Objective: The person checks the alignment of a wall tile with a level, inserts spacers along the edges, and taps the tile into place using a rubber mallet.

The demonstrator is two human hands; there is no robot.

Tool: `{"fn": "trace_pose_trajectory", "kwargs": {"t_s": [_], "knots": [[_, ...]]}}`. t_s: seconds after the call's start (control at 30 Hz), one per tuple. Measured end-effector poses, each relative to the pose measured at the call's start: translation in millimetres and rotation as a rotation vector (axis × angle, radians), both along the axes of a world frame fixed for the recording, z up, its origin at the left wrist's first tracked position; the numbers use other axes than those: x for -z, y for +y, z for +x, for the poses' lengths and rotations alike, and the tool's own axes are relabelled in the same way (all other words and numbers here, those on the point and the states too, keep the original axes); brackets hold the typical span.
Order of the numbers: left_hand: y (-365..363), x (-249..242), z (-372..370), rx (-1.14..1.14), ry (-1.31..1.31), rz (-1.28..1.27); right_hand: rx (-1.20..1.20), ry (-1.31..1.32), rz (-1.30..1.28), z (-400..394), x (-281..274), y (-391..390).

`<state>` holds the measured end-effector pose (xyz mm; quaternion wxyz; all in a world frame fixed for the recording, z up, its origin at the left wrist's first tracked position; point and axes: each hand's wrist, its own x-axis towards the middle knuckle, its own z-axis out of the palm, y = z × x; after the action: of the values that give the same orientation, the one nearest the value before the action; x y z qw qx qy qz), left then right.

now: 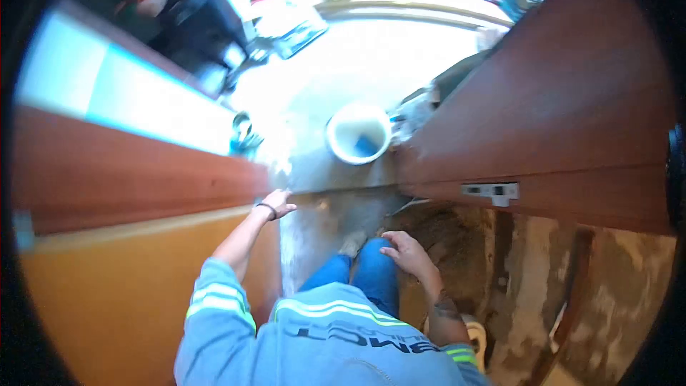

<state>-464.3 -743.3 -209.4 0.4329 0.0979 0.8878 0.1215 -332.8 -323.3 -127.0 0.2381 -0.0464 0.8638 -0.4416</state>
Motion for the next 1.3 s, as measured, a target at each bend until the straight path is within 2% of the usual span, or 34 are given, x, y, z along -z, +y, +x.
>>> {"fn": "trace_pose_trajectory", "kwargs": {"t_s": [0.03, 0.07, 0.1, 0.17, 0.2, 0.23, 0.27, 0.33, 0.4, 0.47, 0.53, 0.6, 0.63, 0.73, 0.8, 0.87, 0.93, 0.97, 1.0, 1.03, 1.07, 1.1, 1.13, 1.17, 1.2, 1.23, 1.27, 1.3], "knots": [[4, -1, -30, -0.014, 0.211, 0.069, -0.043, -0.015, -0.002, -15, 2, -2], [27, -26, -67, -0.077, 0.261, 0.142, -0.042, -0.024, 0.006, -29, 2, -2], [58, -69, -106, -0.04, 0.303, 0.201, -0.049, -0.005, 0.023, -43, 0, -7], [99, -63, -179, 0.072, 0.421, 0.372, -0.011, 0.106, 0.036, -73, -5, -8], [120, -65, -214, 0.179, 0.462, 0.466, -0.036, 0.147, 0.142, -92, -11, -18], [147, -91, -233, 0.178, 0.41, 0.52, -0.001, 0.099, 0.137, -105, -14, -29], [164, -81, -268, 0.272, 0.395, 0.571, -0.001, 0.067, 0.117, -126, -16, -32], [193, -82, -327, 0.276, 0.207, 0.658, 0.157, 0.11, 0.158, -169, -37, -52], [203, -81, -352, 0.233, 0.03, 0.801, 0.226, 0.277, 0.203, -220, 37, -64], [188, -89, -381, 0.527, 0.123, 0.54, 0.32, 0.186, 0.194, -235, 25, -80], [176, -41, -426, 0.434, 0.016, 0.577, 0.482, 0.224, 0.176, -246, 13, -79], [176, -33, -446, 0.493, -0.001, 0.42, 0.457, 0.169, 0.147, -253, 0, -80], [183, -32, -457, 0.575, -0.042, 0.418, 0.395, 0.175, 0.177, -255, -5, -78], [212, -9, -482, 0.762, -0.154, 0.47, 0.617, -0.109, 0.039, -260, 21, -81], [248, -34, -470, 0.876, -0.253, 0.472, 0.781, -0.196, 0.071, -267, 42, -81], [283, 7, -478, 1.12, -0.293, 0.505, 0.973, -0.192, 0.079, -282, 100, -85], [308, 2, -455, 1.579, -0.219, 0.685, 1.159, -0.199, 0.05, -321, 161, -109], [315, 26, -460, 1.624, -0.243, 0.666, 1.481, -0.137, 0.033, -337, 187, -120], [316, 57, -443, 1.548, -0.38, 0.573, 1.785, -0.092, 0.032, -338, 216, -137], [308, 85, -429, 1.459, -0.507, 0.471, 2.013, 0.242, 0.139, -356, 268, -161], [302, 104, -417, 1.471, -0.523, 0.46, 2.304, 0.444, -0.261, -376, 335, -185], [301, 124, -404, 1.531, -0.517, 0.401, 2.304, 0.321, -0.269, -393, 383, -199], [298, 144, -390, 1.585, -0.507, 0.342, 2.341, 0.238, -0.291, -401, 400, -207], [294, 159, -371, 1.578, -0.565, 0.389, 2.375, 0.153, -0.315, -408, 417, -216], [289, 221, -368, 1.35, -0.728, 0.337, 2.47, 0.103, -0.327, -413, 438, -219], [287, 265, -369, 1.696, -0.582, 0.552, 2.567, 0.056, -0.341, -418, 460, -221], [285, 310, -370, 1.971, -0.35, 0.826, 2.562, 0.05, -0.368, -428, 482, -226], [280, 380, -383, 2.111, -0.119, 0.887, 2.641, 0.045, -0.238, -430, 492, -233]]}}
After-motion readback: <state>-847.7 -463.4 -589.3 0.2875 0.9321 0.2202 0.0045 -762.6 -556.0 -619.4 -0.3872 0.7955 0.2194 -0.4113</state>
